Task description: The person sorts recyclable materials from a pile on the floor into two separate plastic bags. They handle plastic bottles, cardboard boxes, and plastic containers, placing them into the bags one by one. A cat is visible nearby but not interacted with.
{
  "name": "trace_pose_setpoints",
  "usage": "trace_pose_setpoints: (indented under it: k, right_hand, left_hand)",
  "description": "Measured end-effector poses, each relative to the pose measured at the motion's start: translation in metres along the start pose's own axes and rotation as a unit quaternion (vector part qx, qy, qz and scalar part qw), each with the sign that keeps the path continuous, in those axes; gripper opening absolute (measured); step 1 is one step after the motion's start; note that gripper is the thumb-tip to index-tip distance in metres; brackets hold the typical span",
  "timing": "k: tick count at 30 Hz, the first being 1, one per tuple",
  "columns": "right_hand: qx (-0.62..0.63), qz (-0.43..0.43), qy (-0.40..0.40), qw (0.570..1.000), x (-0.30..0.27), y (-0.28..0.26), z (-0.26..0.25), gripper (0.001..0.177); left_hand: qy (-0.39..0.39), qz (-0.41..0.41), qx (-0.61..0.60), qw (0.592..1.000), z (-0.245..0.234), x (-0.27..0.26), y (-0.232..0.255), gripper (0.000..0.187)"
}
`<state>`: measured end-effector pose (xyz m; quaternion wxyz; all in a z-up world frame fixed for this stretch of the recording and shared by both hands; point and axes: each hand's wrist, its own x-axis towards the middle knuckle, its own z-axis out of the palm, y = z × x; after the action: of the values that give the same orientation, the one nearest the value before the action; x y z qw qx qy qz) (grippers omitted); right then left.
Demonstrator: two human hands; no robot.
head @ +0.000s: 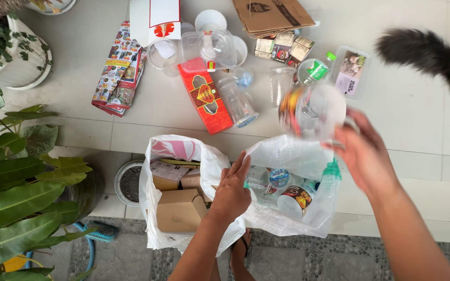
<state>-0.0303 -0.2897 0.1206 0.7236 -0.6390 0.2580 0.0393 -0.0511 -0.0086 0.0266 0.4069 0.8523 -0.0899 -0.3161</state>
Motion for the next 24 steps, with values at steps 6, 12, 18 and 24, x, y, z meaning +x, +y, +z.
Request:
trace_pose_setpoints:
  k: [6,12,18,24]
  right_hand:
    - [-0.339,0.070,-0.159,0.925,-0.063,0.051,-0.016,0.047]
    - [-0.577,0.147,-0.247,0.765,-0.069,0.119,-0.003,0.055]
    - [-0.517,0.042,-0.195,0.832,-0.038,0.102,0.003,0.039]
    - [-0.378,-0.082,-0.109,0.916,0.047,0.076,0.042,0.022]
  left_hand:
    - [-0.010,0.073,0.044,0.996,-0.002,-0.023,0.005,0.088]
    - [-0.015,0.069,0.044,0.997,0.000,-0.033,0.013,0.087]
    - [-0.024,0.062,0.041,0.997,-0.003,-0.020,0.009,0.089]
    - [0.008,0.076,0.009,0.997,-0.004,0.006,-0.001,0.088]
